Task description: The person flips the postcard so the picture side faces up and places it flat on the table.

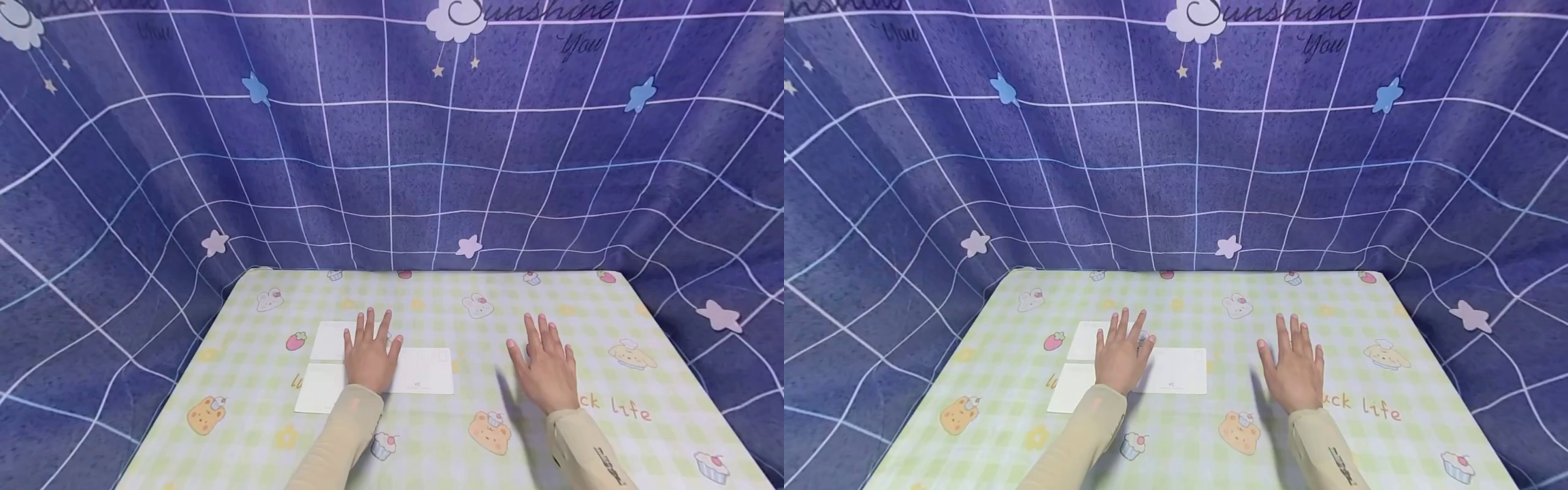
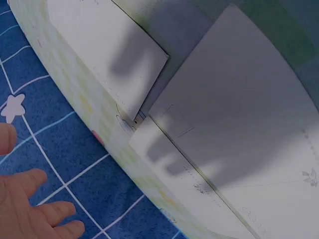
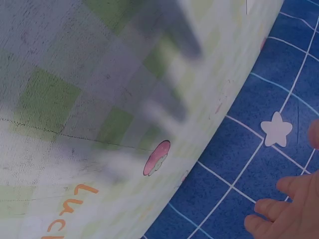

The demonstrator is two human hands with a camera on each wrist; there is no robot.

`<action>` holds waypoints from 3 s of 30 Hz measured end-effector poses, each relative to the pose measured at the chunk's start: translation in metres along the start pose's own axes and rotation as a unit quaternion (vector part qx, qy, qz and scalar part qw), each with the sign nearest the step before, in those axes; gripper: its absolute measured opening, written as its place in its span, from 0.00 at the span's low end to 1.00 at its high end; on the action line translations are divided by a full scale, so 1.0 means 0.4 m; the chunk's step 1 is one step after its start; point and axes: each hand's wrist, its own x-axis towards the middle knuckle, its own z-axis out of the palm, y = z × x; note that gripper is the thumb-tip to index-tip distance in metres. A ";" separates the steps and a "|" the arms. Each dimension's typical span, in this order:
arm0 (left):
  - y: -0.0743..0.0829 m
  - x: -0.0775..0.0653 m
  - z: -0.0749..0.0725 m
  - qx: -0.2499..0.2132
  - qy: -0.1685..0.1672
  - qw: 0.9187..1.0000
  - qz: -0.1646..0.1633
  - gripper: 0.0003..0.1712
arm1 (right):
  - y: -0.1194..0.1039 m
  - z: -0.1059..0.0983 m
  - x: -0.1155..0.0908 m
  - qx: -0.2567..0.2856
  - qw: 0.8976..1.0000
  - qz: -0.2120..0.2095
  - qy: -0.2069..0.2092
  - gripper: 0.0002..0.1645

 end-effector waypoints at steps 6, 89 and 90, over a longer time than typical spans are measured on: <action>0.002 -0.001 -0.001 -0.002 -0.001 1.000 -0.001 0.33 | -0.003 -0.002 0.000 0.003 1.000 0.000 0.000 0.44; -0.035 0.000 0.015 -0.005 0.038 0.999 -0.019 0.35 | -0.065 0.034 0.011 0.097 0.995 -0.001 0.016 0.41; -0.035 -0.001 0.015 -0.006 0.039 0.999 -0.020 0.35 | -0.067 0.035 0.011 0.098 0.995 -0.001 0.018 0.40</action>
